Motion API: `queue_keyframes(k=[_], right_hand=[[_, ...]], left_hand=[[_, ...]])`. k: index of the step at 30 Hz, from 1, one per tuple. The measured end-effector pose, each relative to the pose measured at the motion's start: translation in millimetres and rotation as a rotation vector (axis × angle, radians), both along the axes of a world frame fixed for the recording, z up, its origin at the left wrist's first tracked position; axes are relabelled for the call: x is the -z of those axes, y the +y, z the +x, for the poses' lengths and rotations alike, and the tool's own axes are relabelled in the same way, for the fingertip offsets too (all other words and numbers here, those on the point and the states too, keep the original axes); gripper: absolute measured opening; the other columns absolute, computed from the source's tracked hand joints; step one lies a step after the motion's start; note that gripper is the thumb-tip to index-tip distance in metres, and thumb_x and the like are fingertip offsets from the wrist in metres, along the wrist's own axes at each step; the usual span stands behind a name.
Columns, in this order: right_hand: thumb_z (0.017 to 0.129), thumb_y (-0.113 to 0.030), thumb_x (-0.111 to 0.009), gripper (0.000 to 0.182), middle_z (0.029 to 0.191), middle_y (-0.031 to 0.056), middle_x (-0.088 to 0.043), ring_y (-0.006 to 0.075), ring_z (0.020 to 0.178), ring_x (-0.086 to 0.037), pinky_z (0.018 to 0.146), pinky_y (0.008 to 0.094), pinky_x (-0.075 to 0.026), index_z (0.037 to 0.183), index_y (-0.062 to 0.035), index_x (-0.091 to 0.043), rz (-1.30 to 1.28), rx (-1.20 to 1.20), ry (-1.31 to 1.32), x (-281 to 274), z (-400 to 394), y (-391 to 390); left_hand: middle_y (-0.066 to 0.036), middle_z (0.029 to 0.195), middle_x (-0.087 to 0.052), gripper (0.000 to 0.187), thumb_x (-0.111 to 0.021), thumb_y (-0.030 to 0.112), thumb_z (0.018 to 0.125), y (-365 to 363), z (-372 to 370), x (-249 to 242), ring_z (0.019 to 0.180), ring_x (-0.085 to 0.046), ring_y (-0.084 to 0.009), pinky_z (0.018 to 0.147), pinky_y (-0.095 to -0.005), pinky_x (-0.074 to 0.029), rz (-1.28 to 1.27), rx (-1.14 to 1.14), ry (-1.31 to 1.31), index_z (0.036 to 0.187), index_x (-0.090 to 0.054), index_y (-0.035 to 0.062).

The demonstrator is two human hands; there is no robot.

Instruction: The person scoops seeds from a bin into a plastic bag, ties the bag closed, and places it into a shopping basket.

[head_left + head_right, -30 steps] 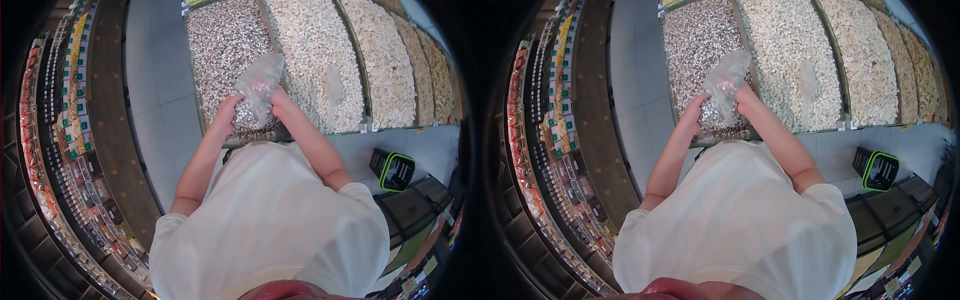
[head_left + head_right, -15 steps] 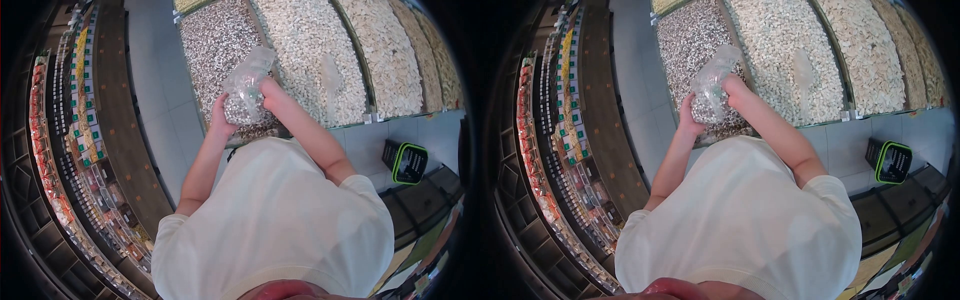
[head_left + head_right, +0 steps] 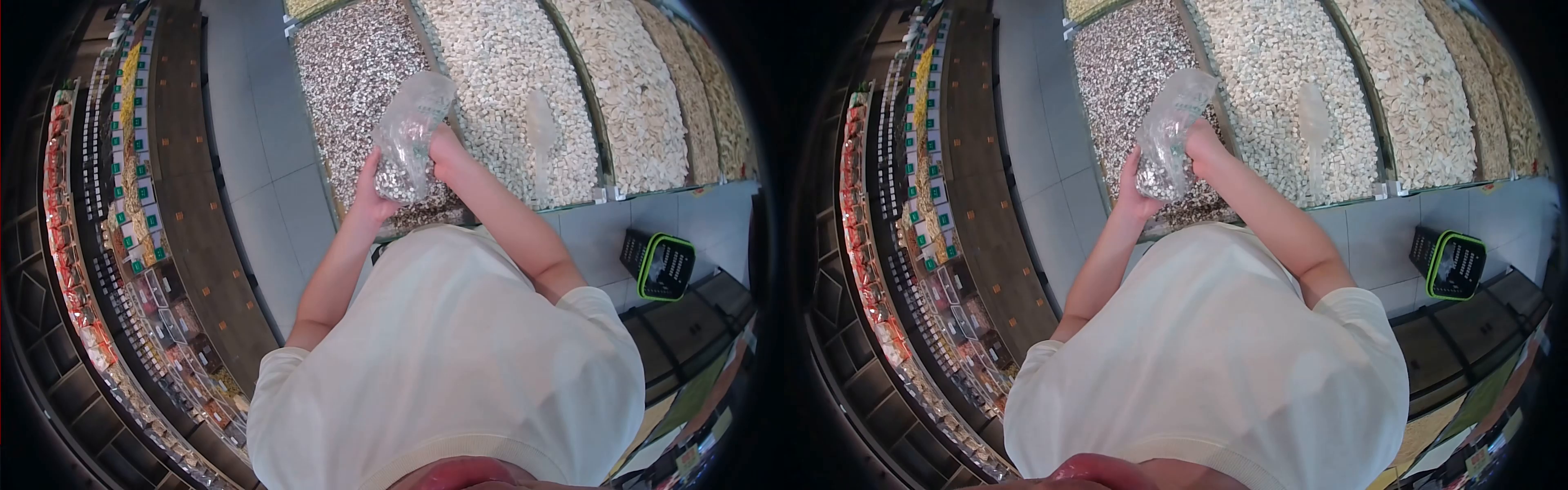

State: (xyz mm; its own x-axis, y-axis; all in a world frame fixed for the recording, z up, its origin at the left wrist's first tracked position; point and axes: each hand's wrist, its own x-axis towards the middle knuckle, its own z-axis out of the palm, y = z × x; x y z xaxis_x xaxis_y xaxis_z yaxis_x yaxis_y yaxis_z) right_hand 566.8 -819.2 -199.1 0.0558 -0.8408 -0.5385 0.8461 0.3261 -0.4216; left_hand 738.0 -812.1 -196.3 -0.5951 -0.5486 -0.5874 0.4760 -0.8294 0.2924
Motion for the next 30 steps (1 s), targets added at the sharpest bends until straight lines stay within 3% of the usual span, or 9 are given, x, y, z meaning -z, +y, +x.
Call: queue_keyframes(k=[10, 12, 13, 15, 19, 21, 22, 24, 30], right_hand=[[0.106, -0.026, -0.066, 0.044, 0.125, 0.0088, -0.070, 0.0172, 0.110, -0.069, 0.093, 0.0358, -0.059, 0.142, -0.0021, -0.059, -0.095, -0.120, 0.489, 10.4, 14.8, 1.2], [0.103, -0.031, -0.067, 0.045, 0.130, 0.0107, -0.072, 0.0208, 0.114, -0.069, 0.097, 0.0369, -0.056, 0.139, -0.0043, -0.064, -0.344, -0.202, 0.932, 38.4, 15.9, -0.5], [0.103, -0.031, -0.067, 0.045, 0.130, 0.0107, -0.072, 0.0208, 0.114, -0.069, 0.097, 0.0369, -0.056, 0.139, -0.0043, -0.064, -0.344, -0.202, 0.932, 38.9, 14.8, -0.6], [0.103, -0.034, -0.066, 0.046, 0.133, 0.0095, -0.071, 0.0217, 0.116, -0.070, 0.098, 0.0370, -0.055, 0.139, -0.0054, -0.064, -0.148, -0.257, 0.640, 29.1, 8.8, -1.1], [0.105, -0.030, -0.064, 0.043, 0.130, 0.0109, -0.072, 0.0236, 0.117, -0.070, 0.097, 0.0391, -0.057, 0.138, -0.0040, -0.064, -0.093, -0.259, 0.666, -9.4, 2.1, -0.8], [0.108, -0.030, -0.058, 0.041, 0.129, 0.0142, -0.072, 0.0265, 0.120, -0.070, 0.100, 0.0437, -0.059, 0.140, -0.0036, -0.062, 0.076, -0.166, 0.208, -15.1, 0.6, -1.9], [0.108, -0.030, -0.058, 0.041, 0.129, 0.0142, -0.072, 0.0265, 0.120, -0.070, 0.100, 0.0437, -0.059, 0.140, -0.0036, -0.062, 0.076, -0.165, 0.208, -9.3, 0.8, -3.8], [0.111, -0.030, -0.049, 0.041, 0.128, 0.0164, -0.071, 0.0284, 0.119, -0.071, 0.101, 0.0470, -0.060, 0.141, -0.0038, -0.060, 0.140, -0.055, -0.289, 13.4, 1.0, -7.5], [0.113, -0.031, -0.047, 0.040, 0.127, 0.0131, -0.073, 0.0280, 0.112, -0.073, 0.099, 0.0453, -0.062, 0.138, -0.0042, -0.062, 0.000, -0.075, -0.444, 37.0, 11.2, 3.0]], left_hand=[[-0.017, 0.133, -0.069, 0.055, -0.060, 0.041, 0.104, -0.1, 16.2, 15.7, 0.121, -0.068, -0.0365, 0.105, -0.0588, -0.055, 0.044, 0.008, -0.126, 0.145, -0.055, 0.0058], [-0.017, 0.132, -0.069, 0.054, -0.061, 0.040, 0.103, -1.8, 20.6, 19.4, 0.121, -0.069, -0.0360, 0.104, -0.0584, -0.056, 0.061, 0.013, -0.110, 0.144, -0.056, 0.0059], [-0.017, 0.132, -0.070, 0.053, -0.061, 0.039, 0.103, -2.4, 22.9, 21.3, 0.120, -0.069, -0.0355, 0.104, -0.0579, -0.056, 0.078, 0.019, -0.093, 0.144, -0.056, 0.0059], [-0.017, 0.131, -0.070, 0.053, -0.061, 0.039, 0.103, -3.7, 26.2, 22.3, 0.120, -0.069, -0.0354, 0.104, -0.0577, -0.056, 0.075, 0.031, -0.069, 0.144, -0.057, 0.0060], [-0.016, 0.133, -0.069, 0.054, -0.059, 0.038, 0.101, -3.8, 20.8, 8.6, 0.121, -0.069, -0.0352, 0.104, -0.0573, -0.056, 0.062, 0.006, -0.045, 0.145, -0.056, 0.0057], [-0.017, 0.136, -0.068, 0.057, -0.058, 0.039, 0.101, -3.4, 17.0, 2.9, 0.122, -0.068, -0.0360, 0.105, -0.0588, -0.055, 0.064, -0.008, -0.027, 0.147, -0.055, 0.0060], [-0.017, 0.138, -0.068, 0.059, -0.057, 0.041, 0.101, -3.8, 16.6, 2.0, 0.123, -0.068, -0.0367, 0.106, -0.0602, -0.054, 0.067, -0.023, -0.009, 0.148, -0.054, 0.0062], [-0.017, 0.138, -0.067, 0.059, -0.057, 0.041, 0.101, -4.4, 19.6, 9.3, 0.123, -0.068, -0.0367, 0.106, -0.0602, -0.054, 0.082, -0.047, 0.007, 0.149, -0.053, 0.0066], [-0.017, 0.141, -0.066, 0.062, -0.056, 0.042, 0.101, -5.0, 21.3, 15.0, 0.125, -0.067, -0.0377, 0.107, -0.0606, -0.054, 0.072, -0.071, 0.071, 0.151, -0.052, 0.0070]])
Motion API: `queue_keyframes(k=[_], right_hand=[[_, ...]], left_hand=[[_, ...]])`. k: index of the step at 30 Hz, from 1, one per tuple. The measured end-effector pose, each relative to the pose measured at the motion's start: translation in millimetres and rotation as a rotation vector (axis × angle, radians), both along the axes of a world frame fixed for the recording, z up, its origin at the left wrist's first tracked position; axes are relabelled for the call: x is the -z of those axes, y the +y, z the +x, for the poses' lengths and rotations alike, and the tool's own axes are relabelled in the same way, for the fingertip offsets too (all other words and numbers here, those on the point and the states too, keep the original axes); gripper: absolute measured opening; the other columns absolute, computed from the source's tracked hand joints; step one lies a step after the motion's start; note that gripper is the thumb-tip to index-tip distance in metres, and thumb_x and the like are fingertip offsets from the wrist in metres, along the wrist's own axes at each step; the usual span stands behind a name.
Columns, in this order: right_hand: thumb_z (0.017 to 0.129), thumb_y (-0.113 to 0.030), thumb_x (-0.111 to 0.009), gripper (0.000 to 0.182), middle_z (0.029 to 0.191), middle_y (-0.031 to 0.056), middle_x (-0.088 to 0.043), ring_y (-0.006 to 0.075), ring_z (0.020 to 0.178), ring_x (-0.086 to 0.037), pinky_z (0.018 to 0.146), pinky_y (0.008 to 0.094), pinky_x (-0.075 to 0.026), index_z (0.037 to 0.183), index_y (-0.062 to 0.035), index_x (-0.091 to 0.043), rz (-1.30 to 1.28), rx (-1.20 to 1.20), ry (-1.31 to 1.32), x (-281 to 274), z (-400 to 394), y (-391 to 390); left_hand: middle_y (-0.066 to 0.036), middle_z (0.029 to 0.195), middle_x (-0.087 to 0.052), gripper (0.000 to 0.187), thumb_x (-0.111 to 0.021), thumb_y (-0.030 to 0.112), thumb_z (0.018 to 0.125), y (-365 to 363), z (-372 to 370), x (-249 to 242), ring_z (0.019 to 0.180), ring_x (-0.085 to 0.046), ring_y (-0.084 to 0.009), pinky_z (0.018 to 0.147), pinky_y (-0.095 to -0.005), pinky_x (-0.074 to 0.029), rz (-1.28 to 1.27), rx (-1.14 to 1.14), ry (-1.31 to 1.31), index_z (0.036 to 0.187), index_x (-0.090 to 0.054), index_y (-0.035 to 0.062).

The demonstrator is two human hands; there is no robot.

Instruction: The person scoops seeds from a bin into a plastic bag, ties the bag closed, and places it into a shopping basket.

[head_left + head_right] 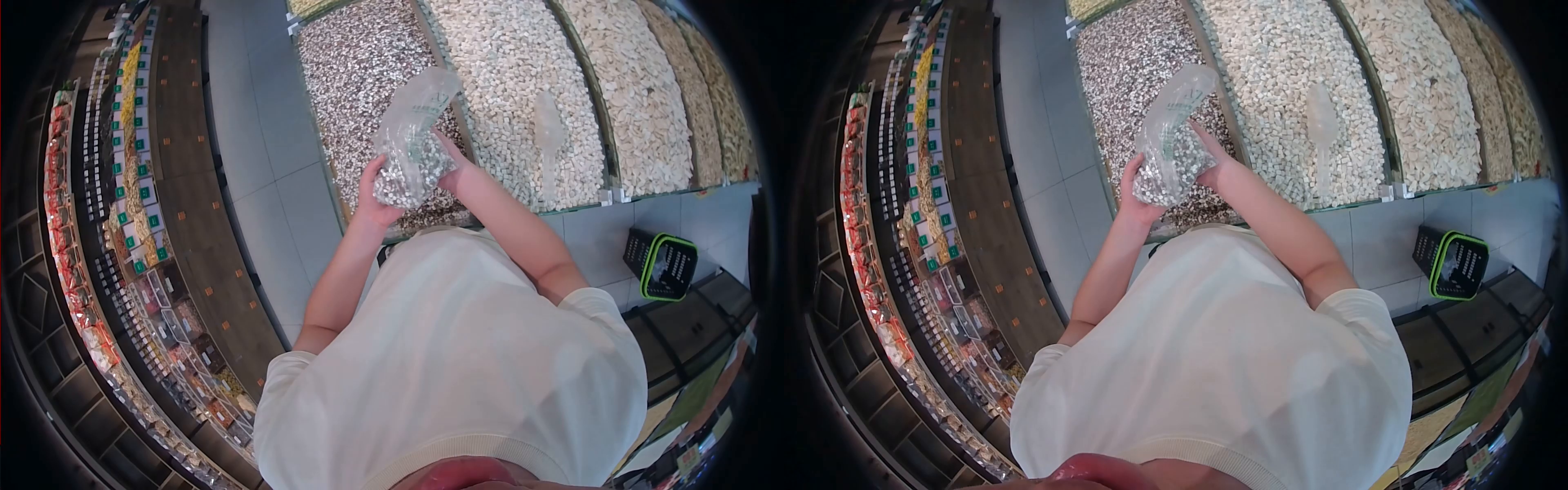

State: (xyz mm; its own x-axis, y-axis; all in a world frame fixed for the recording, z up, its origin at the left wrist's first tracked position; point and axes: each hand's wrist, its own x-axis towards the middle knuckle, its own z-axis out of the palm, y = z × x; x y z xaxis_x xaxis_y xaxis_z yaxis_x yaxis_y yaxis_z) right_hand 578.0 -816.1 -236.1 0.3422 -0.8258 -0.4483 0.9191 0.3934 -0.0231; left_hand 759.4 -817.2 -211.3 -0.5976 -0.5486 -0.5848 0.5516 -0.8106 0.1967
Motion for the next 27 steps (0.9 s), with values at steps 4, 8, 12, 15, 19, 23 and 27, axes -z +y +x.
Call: queue_keyframes(k=[4, 8, 12, 15, 19, 23, 27], right_hand=[[0.113, -0.030, -0.048, 0.036, 0.124, 0.0124, -0.074, 0.0265, 0.113, -0.073, 0.100, 0.0449, -0.061, 0.132, -0.0054, -0.065, -0.117, -0.031, -0.053, 43.4, 15.9, -4.9], [0.112, -0.030, -0.049, 0.033, 0.119, 0.0116, -0.074, 0.0250, 0.110, -0.073, 0.098, 0.0435, -0.062, 0.127, -0.0072, -0.068, -0.110, -0.049, 0.067, 46.3, 22.4, -10.7], [0.112, -0.035, -0.048, 0.035, 0.115, 0.0106, -0.074, 0.0247, 0.106, -0.073, 0.095, 0.0440, -0.062, 0.125, -0.0087, -0.067, -0.080, -0.053, 0.034, 23.0, 16.6, -21.7], [0.111, -0.038, -0.046, 0.038, 0.113, 0.0108, -0.074, 0.0256, 0.105, -0.073, 0.095, 0.0453, -0.062, 0.124, -0.0093, -0.067, -0.127, -0.046, 0.002, 24.7, 18.0, -27.8], [0.111, -0.040, -0.046, 0.038, 0.113, 0.0106, -0.074, 0.0264, 0.104, -0.074, 0.094, 0.0461, -0.062, 0.123, -0.0096, -0.066, -0.150, -0.059, -0.010, 20.6, 14.0, -25.3], [0.111, -0.040, -0.045, 0.042, 0.126, 0.0126, -0.072, 0.0276, 0.115, -0.071, 0.105, 0.0470, -0.058, 0.134, -0.0095, -0.063, -0.118, -0.110, 0.047, -6.8, 3.9, -13.4], [0.112, -0.043, -0.043, 0.051, 0.139, 0.0137, -0.067, 0.0281, 0.128, -0.066, 0.114, 0.0465, -0.052, 0.148, -0.0095, -0.055, -0.196, -0.120, 0.015, 29.7, 4.0, -16.2]], left_hand=[[-0.018, 0.141, -0.065, 0.061, -0.059, 0.038, 0.099, 2.6, -6.2, -12.1, 0.128, -0.065, -0.0361, 0.109, -0.0579, -0.053, 0.010, -0.004, 0.057, 0.150, -0.052, 0.0050], [-0.018, 0.142, -0.065, 0.061, -0.060, 0.038, 0.099, 3.4, -6.0, -8.8, 0.128, -0.064, -0.0366, 0.110, -0.0583, -0.052, 0.033, -0.019, 0.088, 0.150, -0.052, 0.0065], [-0.016, 0.141, -0.065, 0.060, -0.060, 0.039, 0.099, 6.5, -6.0, -13.9, 0.127, -0.065, -0.0365, 0.108, -0.0587, -0.053, 0.049, -0.064, 0.080, 0.150, -0.052, 0.0089], [-0.016, 0.140, -0.066, 0.060, -0.058, 0.040, 0.099, 8.3, -4.8, -15.0, 0.126, -0.066, -0.0361, 0.107, -0.0591, -0.053, 0.045, -0.072, 0.081, 0.150, -0.053, 0.0094], [-0.016, 0.139, -0.066, 0.059, -0.055, 0.041, 0.100, 10.0, -2.1, -13.5, 0.125, -0.066, -0.0358, 0.107, -0.0588, -0.054, 0.066, -0.078, 0.114, 0.149, -0.053, 0.0086], [-0.016, 0.137, -0.067, 0.057, -0.054, 0.041, 0.101, 12.2, -3.1, -16.2, 0.123, -0.067, -0.0358, 0.106, -0.0582, -0.054, 0.064, -0.081, 0.122, 0.148, -0.054, 0.0076], [-0.016, 0.137, -0.068, 0.055, -0.051, 0.041, 0.102, 13.5, -3.3, -16.6, 0.123, -0.067, -0.0353, 0.108, -0.0566, -0.054, 0.068, -0.090, 0.086, 0.146, -0.057, 0.0074]])
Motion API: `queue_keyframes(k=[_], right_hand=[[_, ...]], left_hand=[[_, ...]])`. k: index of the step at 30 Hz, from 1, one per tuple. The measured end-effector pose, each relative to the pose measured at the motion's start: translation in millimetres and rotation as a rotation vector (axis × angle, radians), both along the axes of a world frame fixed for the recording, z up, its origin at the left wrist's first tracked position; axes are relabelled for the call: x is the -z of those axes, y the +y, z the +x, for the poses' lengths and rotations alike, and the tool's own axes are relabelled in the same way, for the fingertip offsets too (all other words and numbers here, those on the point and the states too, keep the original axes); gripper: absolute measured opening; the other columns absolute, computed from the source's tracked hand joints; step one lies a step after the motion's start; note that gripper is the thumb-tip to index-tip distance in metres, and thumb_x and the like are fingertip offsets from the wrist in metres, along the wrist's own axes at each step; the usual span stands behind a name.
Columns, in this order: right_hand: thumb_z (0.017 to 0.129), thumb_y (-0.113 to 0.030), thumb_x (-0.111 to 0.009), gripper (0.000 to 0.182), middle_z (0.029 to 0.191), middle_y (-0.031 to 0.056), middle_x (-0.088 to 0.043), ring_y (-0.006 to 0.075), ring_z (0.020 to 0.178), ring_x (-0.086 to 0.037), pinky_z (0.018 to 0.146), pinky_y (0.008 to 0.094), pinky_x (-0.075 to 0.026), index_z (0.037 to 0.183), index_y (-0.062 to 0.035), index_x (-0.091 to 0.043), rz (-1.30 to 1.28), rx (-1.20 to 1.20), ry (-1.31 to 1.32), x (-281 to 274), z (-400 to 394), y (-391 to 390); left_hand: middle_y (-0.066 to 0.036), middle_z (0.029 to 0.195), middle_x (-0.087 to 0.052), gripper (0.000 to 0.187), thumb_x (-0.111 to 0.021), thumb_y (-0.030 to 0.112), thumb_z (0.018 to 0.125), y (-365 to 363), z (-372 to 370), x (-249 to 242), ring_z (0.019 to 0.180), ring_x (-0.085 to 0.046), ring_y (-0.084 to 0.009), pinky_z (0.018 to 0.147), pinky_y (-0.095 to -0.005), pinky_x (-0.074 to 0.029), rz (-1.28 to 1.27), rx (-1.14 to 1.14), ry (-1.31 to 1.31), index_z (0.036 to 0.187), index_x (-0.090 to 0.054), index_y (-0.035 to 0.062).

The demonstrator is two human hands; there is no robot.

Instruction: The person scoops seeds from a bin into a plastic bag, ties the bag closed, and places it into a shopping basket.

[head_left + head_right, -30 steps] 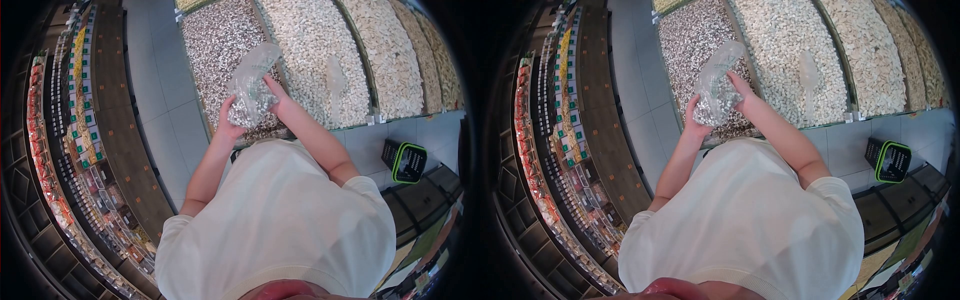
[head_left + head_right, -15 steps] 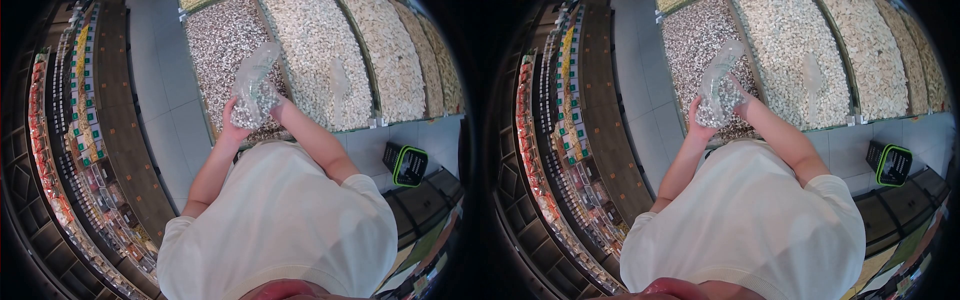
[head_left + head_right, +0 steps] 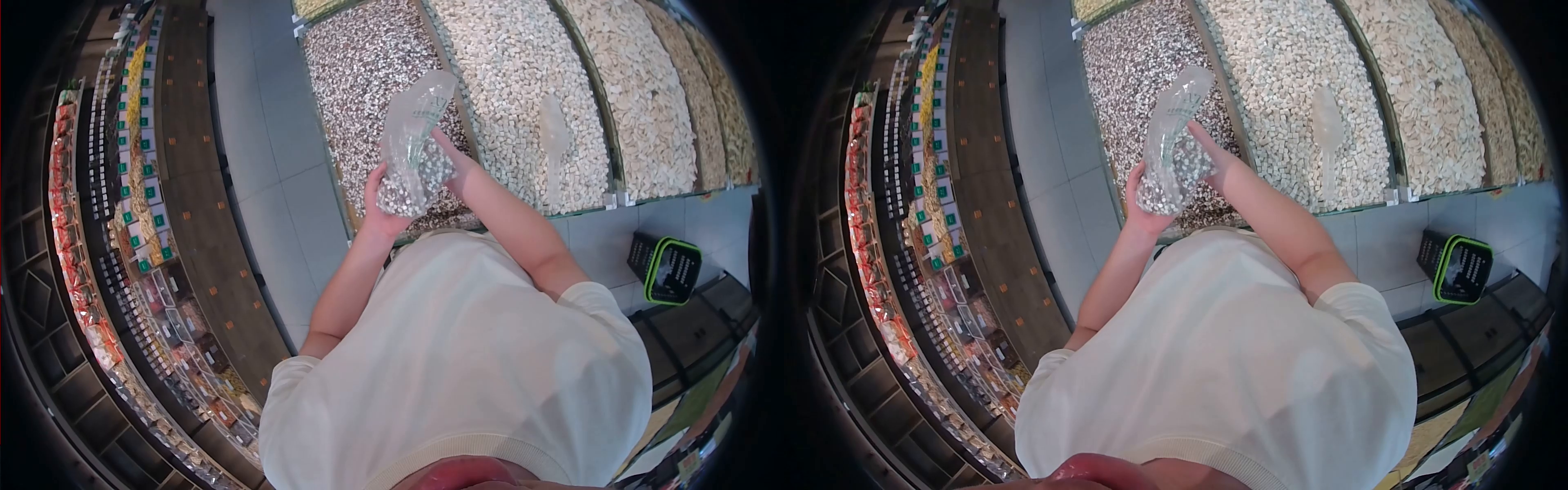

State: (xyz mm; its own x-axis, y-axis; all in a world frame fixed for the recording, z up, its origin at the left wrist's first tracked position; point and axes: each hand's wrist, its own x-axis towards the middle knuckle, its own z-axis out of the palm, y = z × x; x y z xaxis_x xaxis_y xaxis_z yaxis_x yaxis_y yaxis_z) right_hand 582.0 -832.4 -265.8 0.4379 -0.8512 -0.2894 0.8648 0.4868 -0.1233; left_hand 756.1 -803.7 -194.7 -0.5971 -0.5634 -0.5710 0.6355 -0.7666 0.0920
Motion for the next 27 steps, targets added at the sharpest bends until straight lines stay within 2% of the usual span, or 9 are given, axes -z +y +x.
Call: queue_keyframes(k=[2, 10, 12, 13, 17, 27], right_hand=[[0.112, -0.044, -0.042, 0.051, 0.140, 0.0138, -0.066, 0.0282, 0.128, -0.066, 0.114, 0.0464, -0.053, 0.148, -0.0094, -0.054, -0.018, 0.009, -0.018, 12.0, 1.4, 1.4], [0.112, -0.040, -0.044, 0.048, 0.136, 0.0151, -0.068, 0.0260, 0.123, -0.069, 0.108, 0.0424, -0.058, 0.146, -0.0083, -0.056, 0.009, 0.002, 0.037, -48.8, -7.3, 10.9], [0.108, -0.044, -0.058, 0.060, 0.142, 0.0190, -0.064, 0.0291, 0.128, -0.066, 0.112, 0.0429, -0.054, 0.151, -0.0033, -0.051, -0.050, -0.001, 0.006, -46.0, -9.3, 13.9], [0.108, -0.044, -0.058, 0.060, 0.142, 0.0190, -0.064, 0.0291, 0.128, -0.066, 0.112, 0.0429, -0.054, 0.151, -0.0033, -0.051, -0.050, 0.000, 0.006, -39.7, -8.0, 12.9], [0.108, -0.042, -0.058, 0.059, 0.142, 0.0200, -0.064, 0.0294, 0.129, -0.065, 0.112, 0.0426, -0.054, 0.151, -0.0021, -0.051, -0.044, 0.006, -0.024, -13.9, -1.9, 9.2], [0.110, -0.040, -0.055, 0.052, 0.139, 0.0171, -0.066, 0.0276, 0.126, -0.067, 0.109, 0.0435, -0.057, 0.148, -0.0045, -0.054, 0.020, -0.025, 0.032, -36.5, -2.9, 9.9]], left_hand=[[-0.015, 0.139, -0.068, 0.054, -0.048, 0.041, 0.103, 0.5, 1.2, -1.2, 0.125, -0.067, -0.0350, 0.109, -0.0559, -0.053, 0.000, 0.007, 0.006, 0.145, -0.059, 0.0080], [-0.013, 0.136, -0.070, 0.053, -0.048, 0.041, 0.103, 9.6, 0.3, -14.4, 0.122, -0.069, -0.0338, 0.107, -0.0538, -0.055, -0.006, 0.004, -0.012, 0.143, -0.061, 0.0083], [-0.015, 0.139, -0.067, 0.057, -0.051, 0.042, 0.101, 11.1, 3.5, -10.0, 0.124, -0.067, -0.0347, 0.108, -0.0544, -0.054, -0.012, 0.004, 0.025, 0.147, -0.057, 0.0075], [-0.017, 0.141, -0.064, 0.062, -0.054, 0.043, 0.100, 11.9, 4.6, -8.4, 0.126, -0.065, -0.0356, 0.109, -0.0550, -0.053, -0.017, 0.004, 0.062, 0.150, -0.052, 0.0067], [-0.016, 0.140, -0.065, 0.060, -0.054, 0.042, 0.100, 14.1, 2.8, -10.1, 0.125, -0.066, -0.0351, 0.109, -0.0543, -0.053, -0.015, -0.006, -0.034, 0.149, -0.054, 0.0074], [-0.015, 0.138, -0.067, 0.056, -0.054, 0.040, 0.100, 17.4, 3.0, -17.3, 0.125, -0.066, -0.0345, 0.110, -0.0544, -0.053, 0.038, 0.002, 0.020, 0.146, -0.058, 0.0082]])
